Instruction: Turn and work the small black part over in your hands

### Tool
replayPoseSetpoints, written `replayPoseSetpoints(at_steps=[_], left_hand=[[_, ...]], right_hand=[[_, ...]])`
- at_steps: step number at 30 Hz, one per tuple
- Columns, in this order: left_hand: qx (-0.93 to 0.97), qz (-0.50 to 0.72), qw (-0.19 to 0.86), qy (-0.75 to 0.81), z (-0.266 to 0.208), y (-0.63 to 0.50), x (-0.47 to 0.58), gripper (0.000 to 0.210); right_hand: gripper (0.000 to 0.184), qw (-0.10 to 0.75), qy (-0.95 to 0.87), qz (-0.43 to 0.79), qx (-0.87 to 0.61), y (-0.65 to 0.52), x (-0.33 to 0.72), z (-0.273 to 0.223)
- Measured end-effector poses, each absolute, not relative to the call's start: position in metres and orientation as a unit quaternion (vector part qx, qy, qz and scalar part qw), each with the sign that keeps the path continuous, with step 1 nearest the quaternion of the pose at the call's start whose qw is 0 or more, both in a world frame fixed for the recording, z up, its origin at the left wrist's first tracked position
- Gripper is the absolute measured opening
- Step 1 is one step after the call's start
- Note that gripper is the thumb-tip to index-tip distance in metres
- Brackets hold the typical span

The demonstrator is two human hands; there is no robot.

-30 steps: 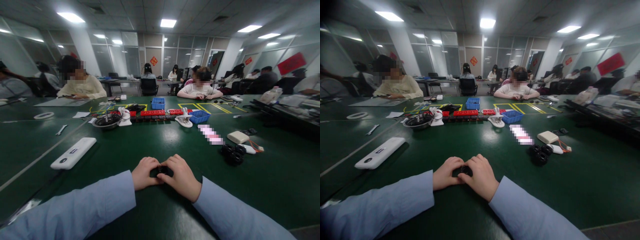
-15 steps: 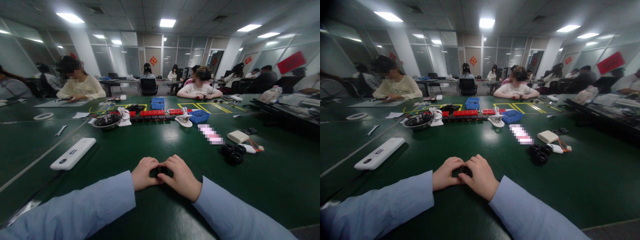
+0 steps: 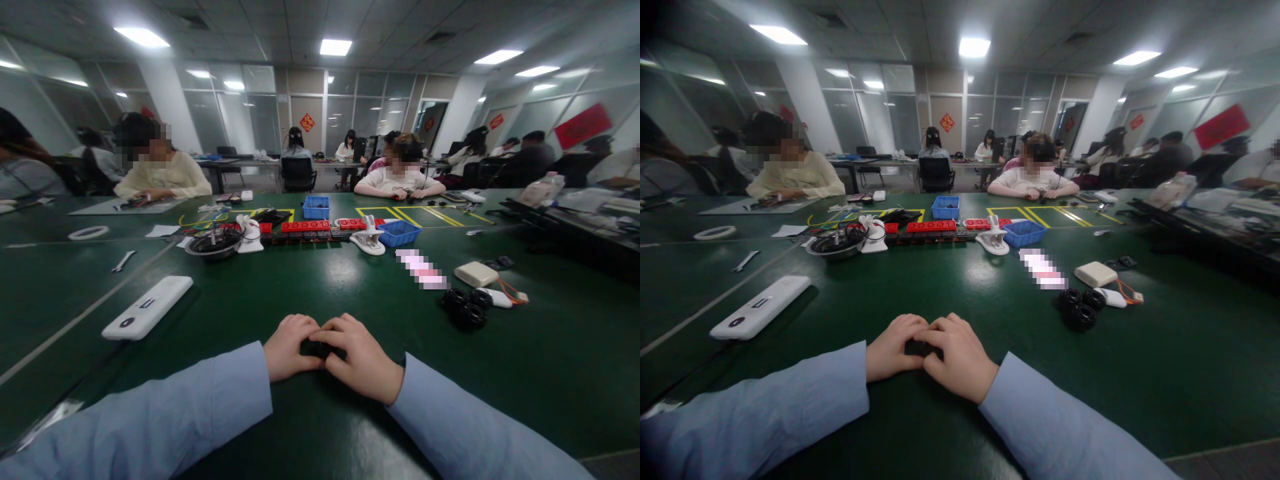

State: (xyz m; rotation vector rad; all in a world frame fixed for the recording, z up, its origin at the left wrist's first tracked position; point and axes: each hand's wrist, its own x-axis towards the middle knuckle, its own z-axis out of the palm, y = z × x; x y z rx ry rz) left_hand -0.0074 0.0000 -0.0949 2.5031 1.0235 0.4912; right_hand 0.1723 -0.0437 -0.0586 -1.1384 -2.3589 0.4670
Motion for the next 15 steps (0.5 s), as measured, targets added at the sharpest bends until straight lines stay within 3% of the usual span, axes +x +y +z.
replayPoseSetpoints(at_steps=[15], left_hand=[[0.891,0.181,0.185,0.373,-0.095,-0.002,-0.006,0.031]], right_hand=[[0.026,0.299,-0.867,0.168,-0.361,-0.039,0.165,-0.070]])
